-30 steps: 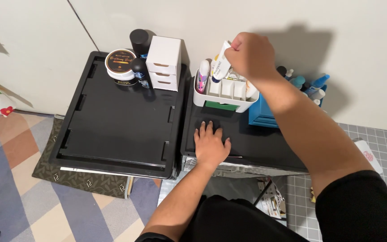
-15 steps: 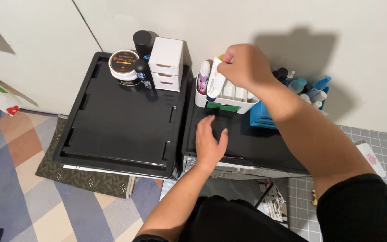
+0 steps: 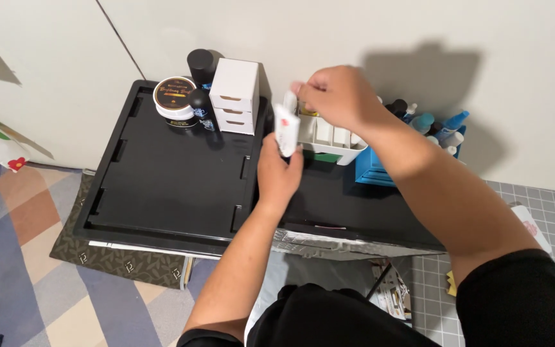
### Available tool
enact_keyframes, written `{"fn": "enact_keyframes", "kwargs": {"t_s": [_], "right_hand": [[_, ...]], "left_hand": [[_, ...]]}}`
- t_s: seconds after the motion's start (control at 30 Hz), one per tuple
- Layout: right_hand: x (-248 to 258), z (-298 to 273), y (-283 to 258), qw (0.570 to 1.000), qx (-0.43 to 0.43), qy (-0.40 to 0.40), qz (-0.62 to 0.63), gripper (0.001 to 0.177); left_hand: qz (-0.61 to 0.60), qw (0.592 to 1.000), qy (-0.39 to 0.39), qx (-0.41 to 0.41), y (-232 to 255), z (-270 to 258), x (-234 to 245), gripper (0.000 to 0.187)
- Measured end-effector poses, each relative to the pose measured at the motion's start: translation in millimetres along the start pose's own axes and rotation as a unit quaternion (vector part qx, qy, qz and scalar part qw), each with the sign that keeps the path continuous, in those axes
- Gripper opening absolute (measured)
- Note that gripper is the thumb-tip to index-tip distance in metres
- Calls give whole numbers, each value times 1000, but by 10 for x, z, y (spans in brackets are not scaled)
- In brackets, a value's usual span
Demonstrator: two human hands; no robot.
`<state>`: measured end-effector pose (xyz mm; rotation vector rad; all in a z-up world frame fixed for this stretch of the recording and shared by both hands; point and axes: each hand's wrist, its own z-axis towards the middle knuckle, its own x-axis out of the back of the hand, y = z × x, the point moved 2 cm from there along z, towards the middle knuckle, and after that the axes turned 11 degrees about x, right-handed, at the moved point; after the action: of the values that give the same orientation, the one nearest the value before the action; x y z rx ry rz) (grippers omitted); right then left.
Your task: The recorder cleans and organizes various skincare and cosmetic items on a vanity.
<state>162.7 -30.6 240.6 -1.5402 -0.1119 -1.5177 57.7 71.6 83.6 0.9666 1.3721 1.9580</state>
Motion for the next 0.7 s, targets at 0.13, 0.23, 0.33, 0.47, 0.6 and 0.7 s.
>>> {"fn": "enact_keyframes", "kwargs": {"t_s": [0.13, 0.23, 0.33, 0.47, 0.6, 0.7], "right_hand": [[-252, 190, 343, 990, 70, 81, -89, 27], [-428, 275, 406, 940, 211, 89, -253, 29], [-551, 304, 318, 914, 209, 82, -337, 34], [-653, 380, 363, 922, 150, -14, -356, 36], [-718, 430, 443, 926, 139, -36, -349, 26], [-689, 428, 430, 927, 124, -46, -350, 24]], "left_hand": [[-54, 998, 16, 16, -134, 102, 42, 41], [-63, 998, 20, 16, -184, 123, 35, 41], [-66, 997, 17, 28, -206, 133, 45, 42], [-66, 997, 13, 36, -219, 155, 58, 43], [-49, 998, 3, 46, -233, 157, 51, 43], [-44, 998, -8, 36, -238, 162, 27, 44]]}}
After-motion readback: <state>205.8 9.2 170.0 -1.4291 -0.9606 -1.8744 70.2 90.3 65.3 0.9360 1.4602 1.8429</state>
